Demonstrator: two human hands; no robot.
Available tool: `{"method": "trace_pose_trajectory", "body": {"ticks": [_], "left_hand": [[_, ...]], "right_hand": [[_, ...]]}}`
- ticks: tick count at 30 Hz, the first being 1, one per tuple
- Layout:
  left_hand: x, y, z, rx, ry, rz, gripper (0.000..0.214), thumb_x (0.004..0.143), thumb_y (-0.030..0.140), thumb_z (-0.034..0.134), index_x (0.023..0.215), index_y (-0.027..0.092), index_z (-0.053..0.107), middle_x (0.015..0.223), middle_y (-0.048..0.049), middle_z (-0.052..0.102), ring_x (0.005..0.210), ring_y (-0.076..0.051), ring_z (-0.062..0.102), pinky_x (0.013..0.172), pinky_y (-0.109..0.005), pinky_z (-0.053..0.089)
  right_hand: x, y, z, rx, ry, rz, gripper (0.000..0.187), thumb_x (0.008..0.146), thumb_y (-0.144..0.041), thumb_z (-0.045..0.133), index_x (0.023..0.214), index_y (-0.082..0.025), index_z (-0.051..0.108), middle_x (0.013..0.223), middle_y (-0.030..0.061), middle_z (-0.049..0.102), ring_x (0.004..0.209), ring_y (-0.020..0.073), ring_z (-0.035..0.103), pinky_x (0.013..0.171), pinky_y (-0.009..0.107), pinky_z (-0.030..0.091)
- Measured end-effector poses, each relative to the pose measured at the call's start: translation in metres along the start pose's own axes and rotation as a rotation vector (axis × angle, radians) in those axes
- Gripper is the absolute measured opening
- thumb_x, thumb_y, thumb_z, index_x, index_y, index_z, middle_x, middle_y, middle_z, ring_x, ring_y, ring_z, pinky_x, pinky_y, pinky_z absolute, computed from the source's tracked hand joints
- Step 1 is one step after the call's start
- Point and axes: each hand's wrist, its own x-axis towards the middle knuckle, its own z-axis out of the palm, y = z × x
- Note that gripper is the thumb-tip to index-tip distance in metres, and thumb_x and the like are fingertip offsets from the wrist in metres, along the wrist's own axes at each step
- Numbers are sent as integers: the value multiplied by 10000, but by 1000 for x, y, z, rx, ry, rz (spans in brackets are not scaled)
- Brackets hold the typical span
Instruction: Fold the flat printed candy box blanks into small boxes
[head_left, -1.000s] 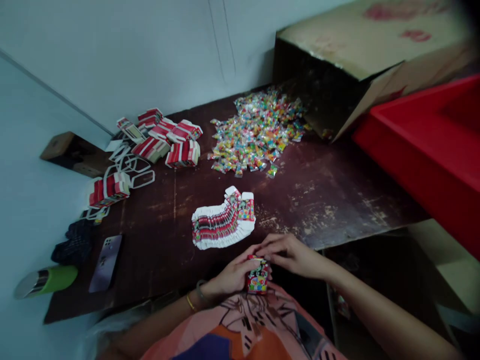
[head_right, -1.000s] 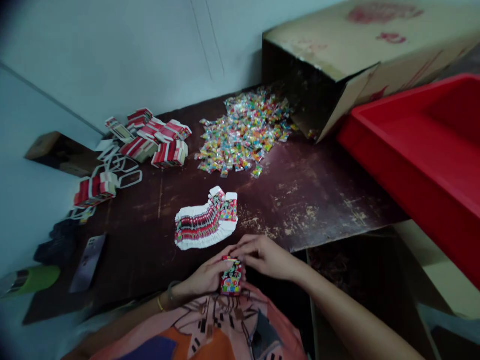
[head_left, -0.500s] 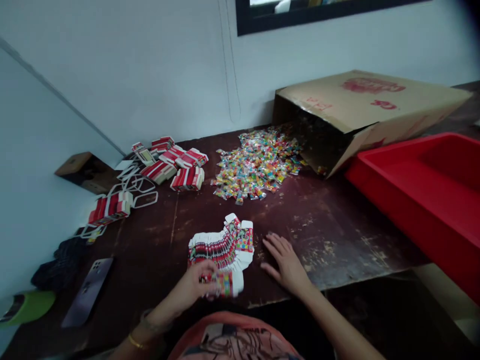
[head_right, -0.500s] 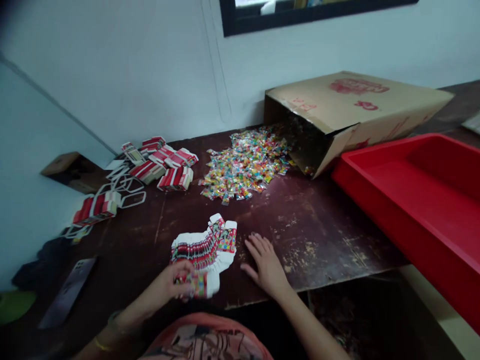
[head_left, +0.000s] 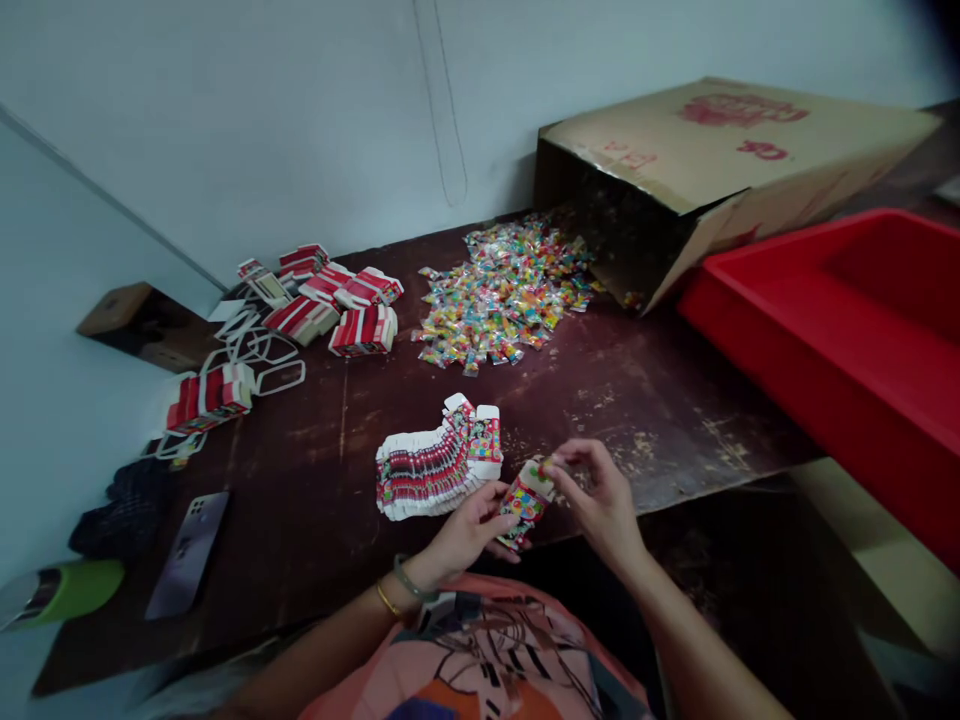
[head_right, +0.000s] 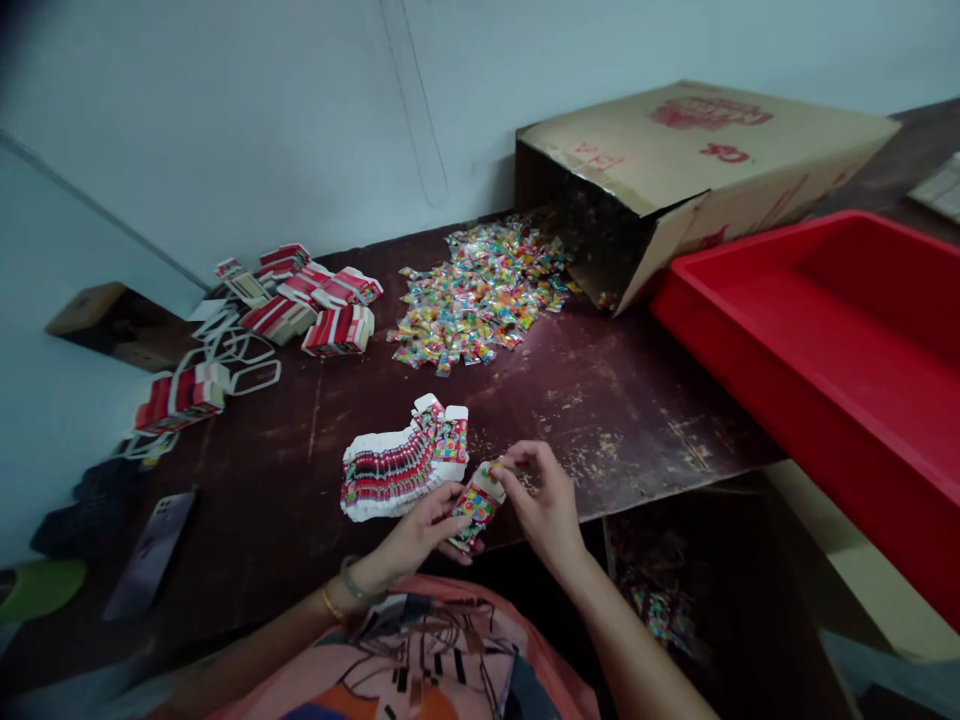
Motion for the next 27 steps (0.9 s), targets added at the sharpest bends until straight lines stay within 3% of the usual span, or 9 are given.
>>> {"method": "trace_pose_trajectory", "body": {"ticks": [4,8,12,15,17,19,21,24,27], "left_hand": [[-5,-4,-1,-21,-53,-28,451,789,315,667,1181,215,467,1070,-75,604,803,-191,672,562,-282,569],[-5,-3,-5,70,-73,-34,510,771,269,674,1246,203,500,1051,-69,604,802,-157,631,555,-219,545],[-5,-3,-3,93,-87,-38,515,774,268,675,1262,230,517,1062,-55,588,811,-151,609,568,-218,539],[-5,-4,-2,53,-56,-65,529,802,366,659,1287,230,496,1011,-58,614,798,-158,616,594,-244,541],[-3,-5,-3,17,-30,-77,529,851,517,548,1258,179,527,963,-84,640,801,-182,619,605,-273,541],[0,-6,-5,-14,-13,-84,589,869,609,437,1211,147,566,950,-109,657,824,-211,617,612,-300,538],[3,-4,-5,-21,3,-90,582,861,609,441,1166,139,596,950,-115,668,840,-231,613,597,-310,527],[5,4,-2,62,44,-69,469,834,517,500,1076,140,640,918,-92,661,802,-220,590,556,-282,483],[8,14,4,286,28,38,309,780,346,569,998,153,672,885,-41,621,760,-171,538,595,-253,444]], "right_hand": [[22,-6,-8,-229,-265,-128,127,863,-310,628,777,-217,614,778,19,630,795,187,544,758,318,393],[31,-11,-17,-388,-445,-264,134,885,-294,613,785,-225,669,751,24,651,793,193,536,821,361,345],[25,-13,-11,-321,-585,-317,171,919,-304,562,856,-246,710,1024,54,669,1005,226,535,937,413,323],[8,-2,0,-62,-412,-116,229,931,-376,518,933,-242,705,1185,74,598,1104,234,526,964,400,370],[-4,8,5,204,-322,167,242,892,-429,565,991,-230,662,995,58,628,903,191,598,816,333,470],[-12,16,9,493,-359,467,299,818,-445,657,1011,-219,618,759,-11,581,627,119,555,624,255,486],[-15,18,10,711,-430,658,355,732,-411,745,989,-209,605,717,-42,548,527,71,486,563,220,483],[-14,13,11,770,-459,686,352,676,-348,784,948,-202,614,833,-23,589,569,61,506,595,214,511],[-8,6,10,514,-449,489,237,724,-312,730,915,-203,641,880,-2,609,672,102,558,629,233,514]]}}
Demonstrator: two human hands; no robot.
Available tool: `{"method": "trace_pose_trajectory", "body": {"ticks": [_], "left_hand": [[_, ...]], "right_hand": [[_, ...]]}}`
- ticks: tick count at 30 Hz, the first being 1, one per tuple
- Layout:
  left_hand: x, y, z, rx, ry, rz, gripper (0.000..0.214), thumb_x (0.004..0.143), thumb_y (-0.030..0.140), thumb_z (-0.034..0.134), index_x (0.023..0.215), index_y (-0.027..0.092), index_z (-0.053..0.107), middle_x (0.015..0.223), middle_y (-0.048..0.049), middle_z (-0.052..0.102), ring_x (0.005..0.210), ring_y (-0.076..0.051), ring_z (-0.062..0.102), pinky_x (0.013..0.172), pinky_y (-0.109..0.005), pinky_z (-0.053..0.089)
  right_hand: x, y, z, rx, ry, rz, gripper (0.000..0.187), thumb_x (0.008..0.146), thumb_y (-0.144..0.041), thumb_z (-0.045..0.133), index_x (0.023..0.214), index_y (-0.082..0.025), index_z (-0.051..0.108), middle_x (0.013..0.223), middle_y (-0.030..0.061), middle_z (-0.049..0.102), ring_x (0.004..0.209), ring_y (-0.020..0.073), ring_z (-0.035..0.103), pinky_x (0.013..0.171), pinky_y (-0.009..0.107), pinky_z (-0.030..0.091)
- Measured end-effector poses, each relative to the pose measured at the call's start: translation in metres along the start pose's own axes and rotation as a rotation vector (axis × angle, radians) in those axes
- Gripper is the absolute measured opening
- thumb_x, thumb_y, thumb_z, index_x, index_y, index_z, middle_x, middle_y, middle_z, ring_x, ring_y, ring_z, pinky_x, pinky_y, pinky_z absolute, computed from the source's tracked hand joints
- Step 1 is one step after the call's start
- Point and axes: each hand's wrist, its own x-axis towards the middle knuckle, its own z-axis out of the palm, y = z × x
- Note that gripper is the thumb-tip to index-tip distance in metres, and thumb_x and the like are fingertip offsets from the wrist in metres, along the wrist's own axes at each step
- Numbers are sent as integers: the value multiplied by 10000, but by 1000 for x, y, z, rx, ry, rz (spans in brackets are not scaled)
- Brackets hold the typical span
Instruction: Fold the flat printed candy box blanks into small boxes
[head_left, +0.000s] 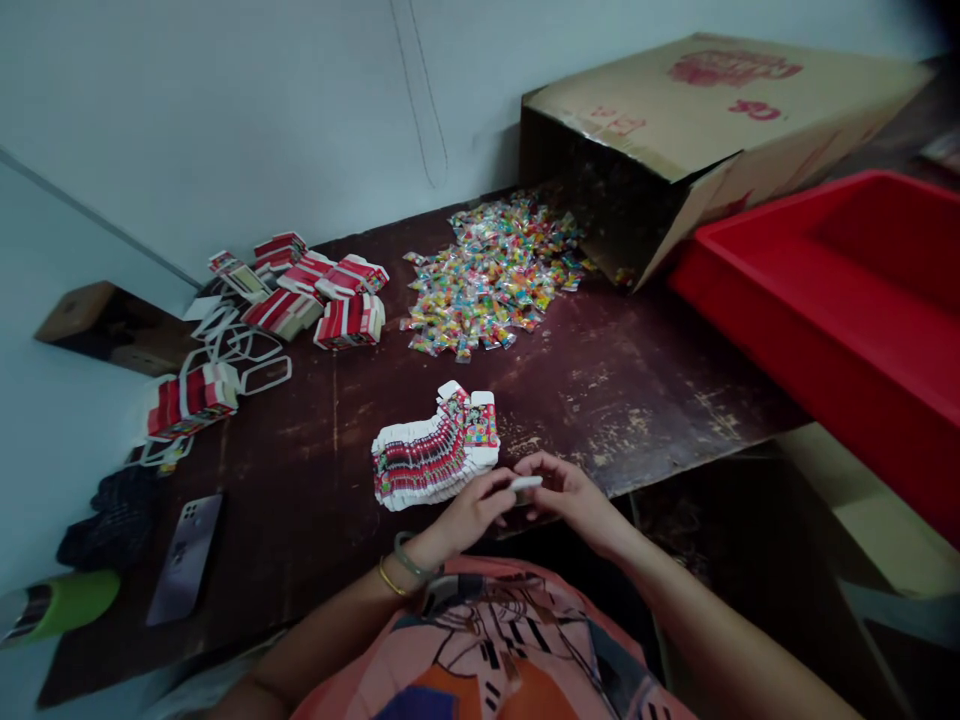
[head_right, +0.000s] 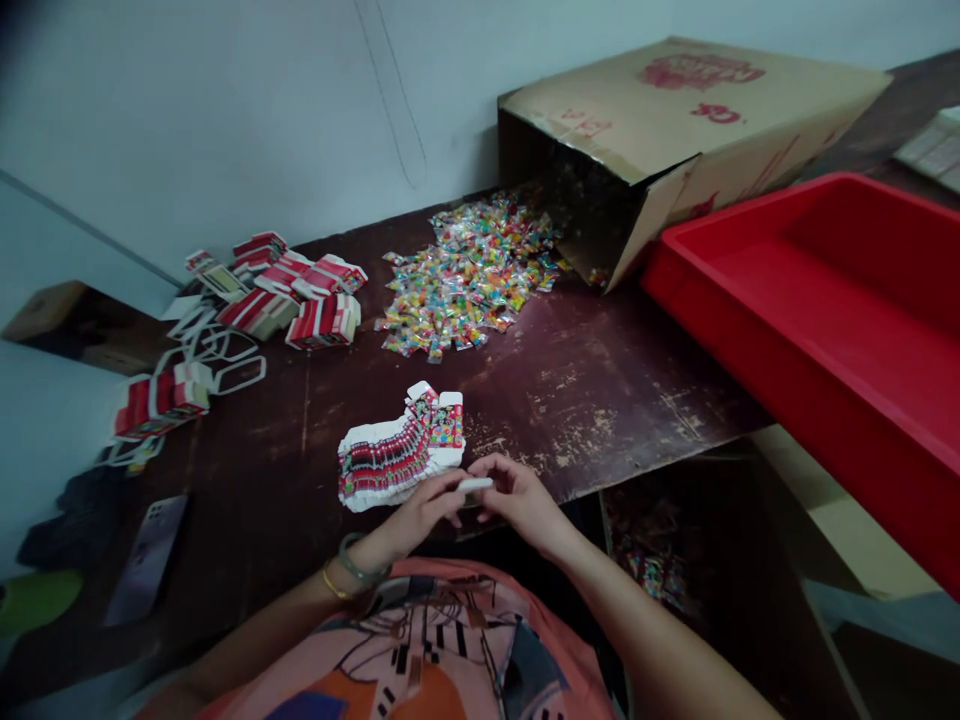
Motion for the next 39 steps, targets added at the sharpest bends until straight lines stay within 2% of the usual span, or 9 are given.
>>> {"method": "trace_pose_trajectory", "body": {"ticks": [5,8,12,18,23,27,30,35,39], "left_hand": [[10,6,4,-38,50,16,241,762,261,510,919,153,656,798,-12,558,740,-150,496,625,-250,446],[14,6,1,-143,36,-34,272,782,272,493,967,157,656,829,-22,564,787,-160,513,657,-271,479],[10,8,-6,-189,-139,-21,309,786,280,572,1068,174,645,920,-32,577,849,-164,526,693,-275,499],[3,1,-4,-294,-161,-117,366,806,341,641,1138,189,609,892,-16,546,765,-133,519,637,-269,511],[0,-1,-6,-292,-342,-122,481,812,309,670,1272,254,542,1129,-61,581,1033,-196,547,866,-365,493],[-9,0,-25,-211,-217,-90,432,838,309,643,1255,228,565,1249,-103,572,1120,-222,538,940,-377,438],[-17,-2,-36,-281,-79,-113,332,856,344,613,1139,172,618,1109,-106,625,989,-205,600,867,-356,459],[-29,-4,-37,-360,-11,-139,292,836,333,635,1067,155,632,1030,-93,645,913,-186,617,813,-319,460],[-38,-10,-38,-373,2,-134,313,842,365,628,1062,143,632,1026,-105,651,887,-193,630,794,-325,463]], "right_hand": [[0,-17,-3,-504,-93,-380,219,901,-287,553,1026,-225,722,1061,69,634,1001,186,588,901,331,463],[0,-29,-7,-490,-135,-387,286,950,-324,495,1148,-246,687,1137,77,641,1053,192,593,928,348,458],[2,-34,-11,-456,-55,-343,235,906,-351,583,1046,-239,736,992,66,694,932,191,637,847,331,503],[0,-6,-4,-679,-8,-516,315,936,-309,534,1232,-283,641,1139,89,662,1023,204,613,906,360,484],[-27,-17,-39,-633,9,-347,292,953,-341,501,1178,-266,672,1112,79,688,1016,205,627,902,357,494],[-44,-41,-77,-888,18,-185,277,928,-402,532,1040,-242,729,1102,97,684,1052,252,606,966,430,448],[-15,-33,-64,-1049,7,-286,275,921,-381,541,1082,-232,707,1159,114,654,1077,264,594,962,442,459],[86,-7,-4,-1387,-74,-581,539,874,-312,610,1372,-160,475,1397,154,499,1278,298,454,1030,464,425],[125,-8,11,-1558,-184,-645,443,852,-261,644,1249,-74,577,1293,206,578,1197,326,527,987,458,461]]}}
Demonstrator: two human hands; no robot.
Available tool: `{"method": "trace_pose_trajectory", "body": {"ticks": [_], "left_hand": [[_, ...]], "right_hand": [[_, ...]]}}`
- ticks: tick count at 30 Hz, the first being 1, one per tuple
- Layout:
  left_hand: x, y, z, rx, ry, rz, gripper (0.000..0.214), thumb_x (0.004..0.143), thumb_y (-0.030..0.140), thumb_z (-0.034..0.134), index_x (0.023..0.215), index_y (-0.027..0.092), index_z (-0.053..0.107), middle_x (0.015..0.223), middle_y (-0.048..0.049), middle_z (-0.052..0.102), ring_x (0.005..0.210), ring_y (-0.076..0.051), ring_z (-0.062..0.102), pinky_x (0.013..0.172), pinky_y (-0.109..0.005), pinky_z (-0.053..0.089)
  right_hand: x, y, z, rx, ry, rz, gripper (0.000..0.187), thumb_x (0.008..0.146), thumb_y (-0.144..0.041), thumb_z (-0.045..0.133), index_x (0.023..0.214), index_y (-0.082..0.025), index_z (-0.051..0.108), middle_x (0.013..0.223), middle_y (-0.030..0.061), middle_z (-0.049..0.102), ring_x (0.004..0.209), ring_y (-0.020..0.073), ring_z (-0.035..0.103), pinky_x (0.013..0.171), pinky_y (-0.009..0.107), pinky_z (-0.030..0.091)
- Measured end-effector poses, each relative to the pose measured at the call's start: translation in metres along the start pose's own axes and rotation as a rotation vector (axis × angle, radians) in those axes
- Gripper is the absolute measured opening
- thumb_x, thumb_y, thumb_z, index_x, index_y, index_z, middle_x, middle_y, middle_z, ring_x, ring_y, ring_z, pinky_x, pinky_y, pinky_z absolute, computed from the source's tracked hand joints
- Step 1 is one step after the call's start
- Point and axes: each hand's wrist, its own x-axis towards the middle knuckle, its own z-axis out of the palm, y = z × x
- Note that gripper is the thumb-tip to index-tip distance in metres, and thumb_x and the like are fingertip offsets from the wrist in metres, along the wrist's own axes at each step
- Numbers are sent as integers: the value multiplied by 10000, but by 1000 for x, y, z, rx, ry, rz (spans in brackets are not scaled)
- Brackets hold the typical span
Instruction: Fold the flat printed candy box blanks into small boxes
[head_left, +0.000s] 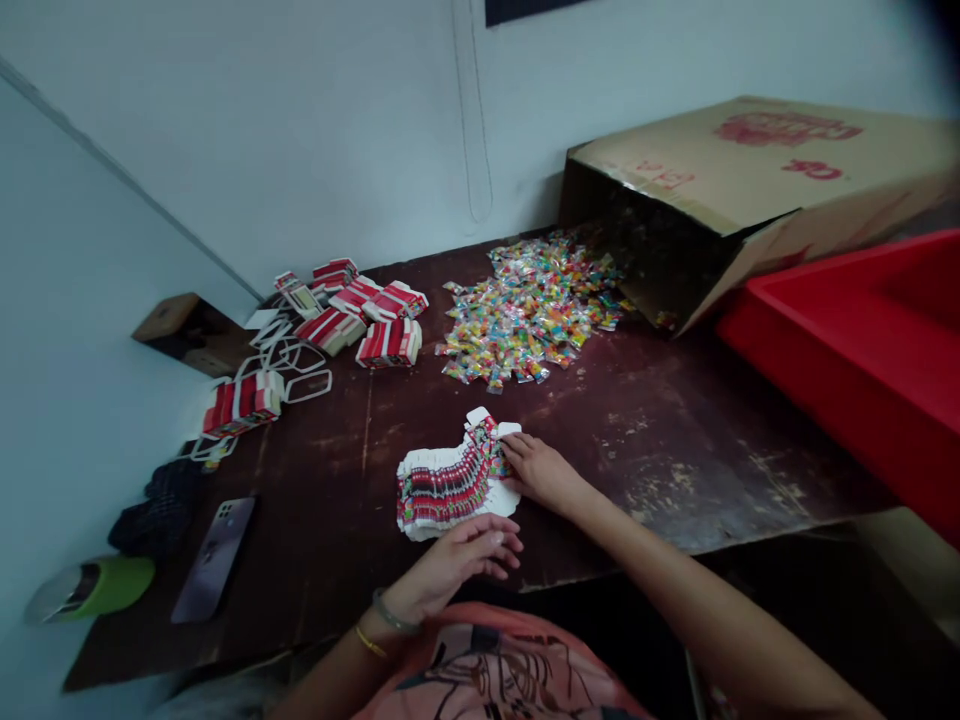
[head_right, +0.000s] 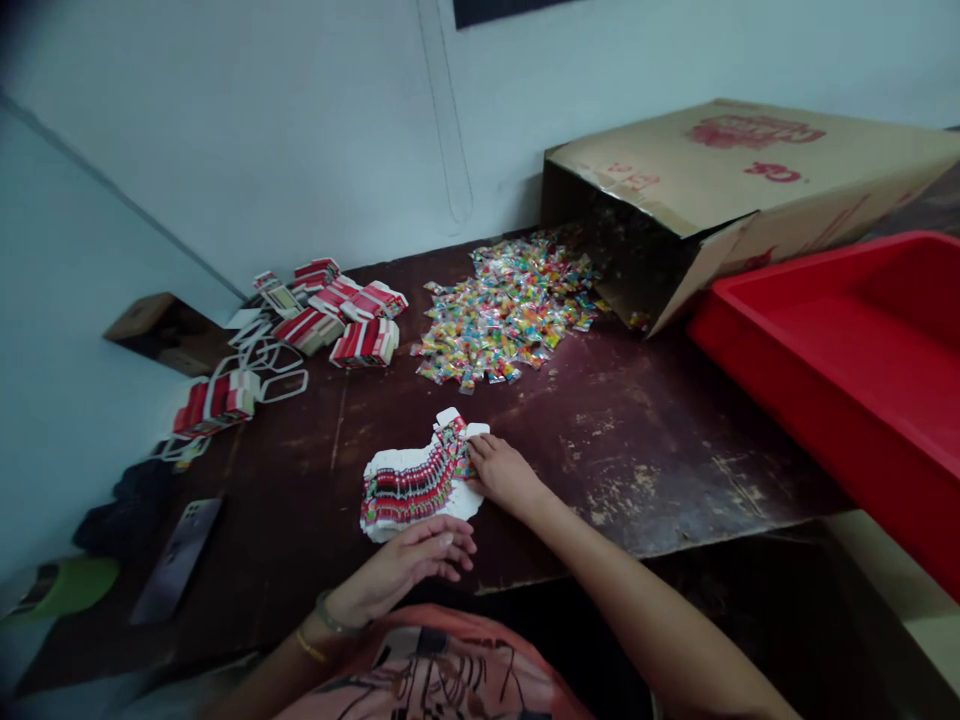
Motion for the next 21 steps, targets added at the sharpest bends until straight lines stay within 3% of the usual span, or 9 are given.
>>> {"method": "trace_pose_trajectory", "body": {"ticks": [2,5,9,13,16,21], "left_hand": [[1,-4,-3,-65,10,21,354,854,393,608,1097,136,619,1039,-122,659,916,-211,635,829,-353,460],[10,-6,-6,-277,-2,62,430,862,471,557,1153,156,592,1106,-129,658,992,-231,623,895,-395,445],[24,-8,-4,-394,61,49,256,720,356,666,866,146,656,824,-52,685,741,-165,606,731,-305,460],[28,-13,5,-305,70,-5,80,631,165,670,700,141,638,599,6,615,589,-140,566,658,-285,437],[27,-20,14,-200,2,-72,99,614,134,654,711,136,636,606,-6,624,581,-150,581,640,-293,438],[22,-18,22,-99,-88,-161,178,591,183,697,729,147,590,614,1,618,539,-112,545,543,-234,386]], "right_hand": [[-4,-4,-5,-6,-7,-35,297,879,-174,591,1158,-82,635,1188,189,641,1094,293,591,936,417,494],[-28,-25,-14,-11,-1,-83,255,908,-144,543,1140,-118,644,1137,151,670,999,253,619,881,382,514],[-65,-60,-16,138,197,-161,269,937,-233,533,1189,-186,617,1175,98,667,1044,236,580,913,403,485],[-76,-61,-15,320,347,59,318,915,-270,574,1230,-228,593,1258,108,608,1159,266,490,955,463,440],[-75,-50,-18,498,295,166,215,865,-288,639,1069,-223,657,1307,113,561,1228,287,438,996,499,399],[-80,-44,-36,811,20,170,152,798,-333,719,808,-187,678,1401,98,473,1287,270,417,1071,453,325]]}}
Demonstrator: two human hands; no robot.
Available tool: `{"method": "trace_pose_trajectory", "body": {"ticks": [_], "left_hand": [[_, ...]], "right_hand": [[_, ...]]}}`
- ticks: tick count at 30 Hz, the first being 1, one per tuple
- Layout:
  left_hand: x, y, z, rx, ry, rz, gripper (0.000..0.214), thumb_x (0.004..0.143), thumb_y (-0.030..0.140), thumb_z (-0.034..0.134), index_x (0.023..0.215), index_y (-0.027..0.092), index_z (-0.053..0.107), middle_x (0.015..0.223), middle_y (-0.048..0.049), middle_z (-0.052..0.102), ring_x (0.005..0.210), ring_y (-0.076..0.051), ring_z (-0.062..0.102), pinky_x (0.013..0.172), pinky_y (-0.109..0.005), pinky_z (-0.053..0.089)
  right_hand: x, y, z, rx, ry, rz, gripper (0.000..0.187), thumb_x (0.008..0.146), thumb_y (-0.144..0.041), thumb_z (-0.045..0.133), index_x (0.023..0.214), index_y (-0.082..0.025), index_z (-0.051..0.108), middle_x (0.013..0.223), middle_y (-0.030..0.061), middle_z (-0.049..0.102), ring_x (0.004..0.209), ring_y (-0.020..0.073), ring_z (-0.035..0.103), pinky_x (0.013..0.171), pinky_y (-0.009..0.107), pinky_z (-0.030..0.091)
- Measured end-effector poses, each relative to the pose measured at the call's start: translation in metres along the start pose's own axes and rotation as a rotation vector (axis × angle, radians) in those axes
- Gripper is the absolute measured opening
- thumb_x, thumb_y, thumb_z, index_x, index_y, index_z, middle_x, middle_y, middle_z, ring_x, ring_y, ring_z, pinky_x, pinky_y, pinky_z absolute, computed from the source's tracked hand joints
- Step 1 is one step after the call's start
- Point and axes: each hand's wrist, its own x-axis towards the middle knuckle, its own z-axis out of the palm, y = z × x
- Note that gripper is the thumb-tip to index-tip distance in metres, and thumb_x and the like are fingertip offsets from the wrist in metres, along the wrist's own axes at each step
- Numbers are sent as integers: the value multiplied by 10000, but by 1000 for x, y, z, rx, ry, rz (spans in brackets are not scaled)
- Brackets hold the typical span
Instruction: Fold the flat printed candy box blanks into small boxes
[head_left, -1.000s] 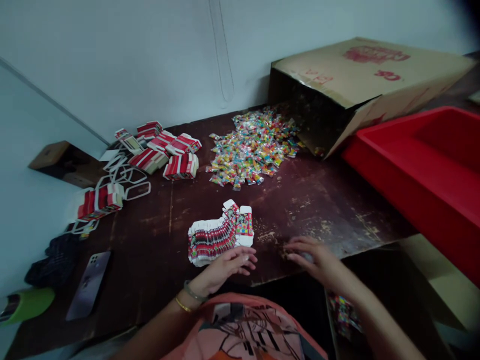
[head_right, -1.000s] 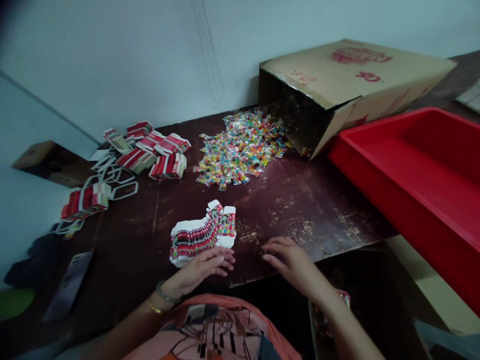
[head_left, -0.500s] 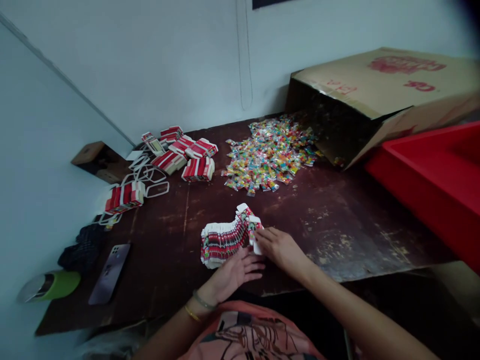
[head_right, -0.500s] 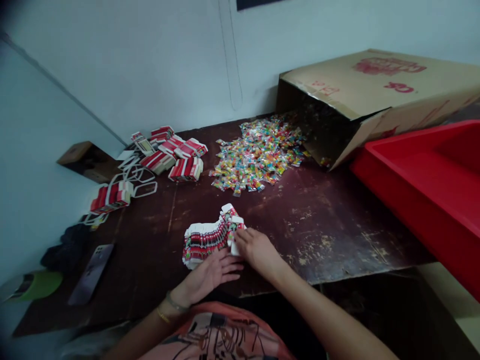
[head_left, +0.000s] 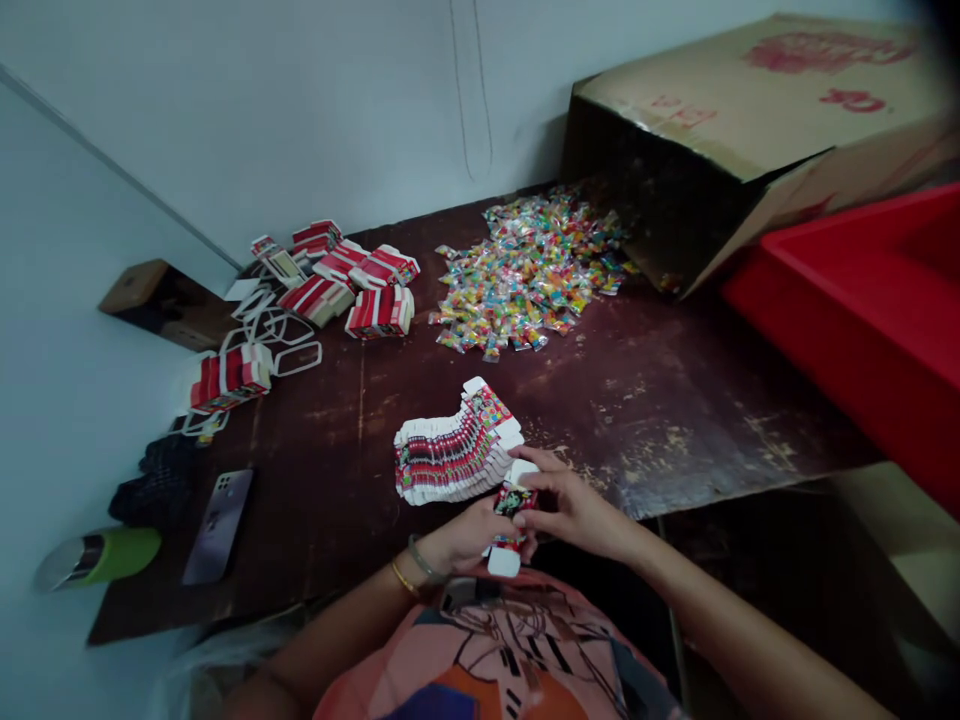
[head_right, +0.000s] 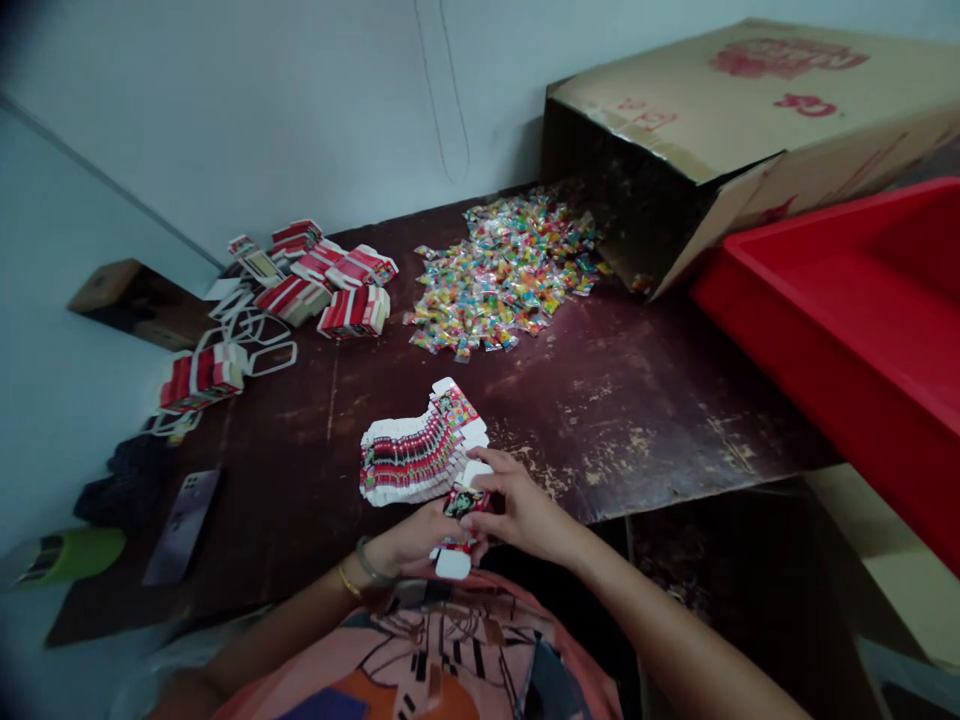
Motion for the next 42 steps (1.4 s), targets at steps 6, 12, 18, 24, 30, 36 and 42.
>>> {"method": "trace_pose_trajectory", "body": {"ticks": [6,12,18,24,30,36,42], "left_hand": [[0,17,3,264,-142,47,362,595,362,806,774,135,588,668,0,621,576,-119,535,588,-251,418],[10,-7,2,434,288,409,332,779,441,675,900,146,584,686,38,517,617,-102,449,605,-228,372],[-5,-20,-2,564,293,529,557,820,298,655,1319,210,424,740,48,489,665,-106,482,690,-231,390],[-19,-18,2,658,141,440,382,831,325,629,1184,185,590,848,-11,595,747,-136,536,714,-248,410],[-21,-16,15,240,281,304,227,782,326,664,940,187,580,759,23,566,684,-117,501,661,-240,389],[-19,-14,16,-117,87,70,430,692,217,599,1116,200,528,907,-4,597,825,-162,552,741,-279,398],[-20,-14,15,-224,93,36,462,695,197,563,1156,201,529,961,-13,611,849,-168,559,765,-287,391]], "right_hand": [[2,-7,-27,247,-280,-59,296,851,-413,650,701,-159,679,1156,67,601,1113,214,531,991,351,390],[-17,5,-2,567,-12,219,238,872,-381,617,1029,-216,546,942,9,615,825,150,583,719,270,505],[-42,17,25,926,282,417,377,808,-436,684,1051,-235,476,721,-47,584,557,94,549,529,205,479],[-52,30,46,1374,112,618,315,706,-324,800,875,-179,578,645,-67,546,446,19,431,425,119,393],[-40,25,39,1384,-91,653,305,643,-209,845,831,-138,615,651,-48,599,444,15,508,416,99,447],[-31,10,22,1119,-141,581,277,681,-301,824,824,-120,670,672,-27,625,542,48,572,508,146,547],[-27,7,21,1123,-201,600,335,699,-270,793,994,-140,700,780,-9,663,570,42,559,602,189,568]]}}
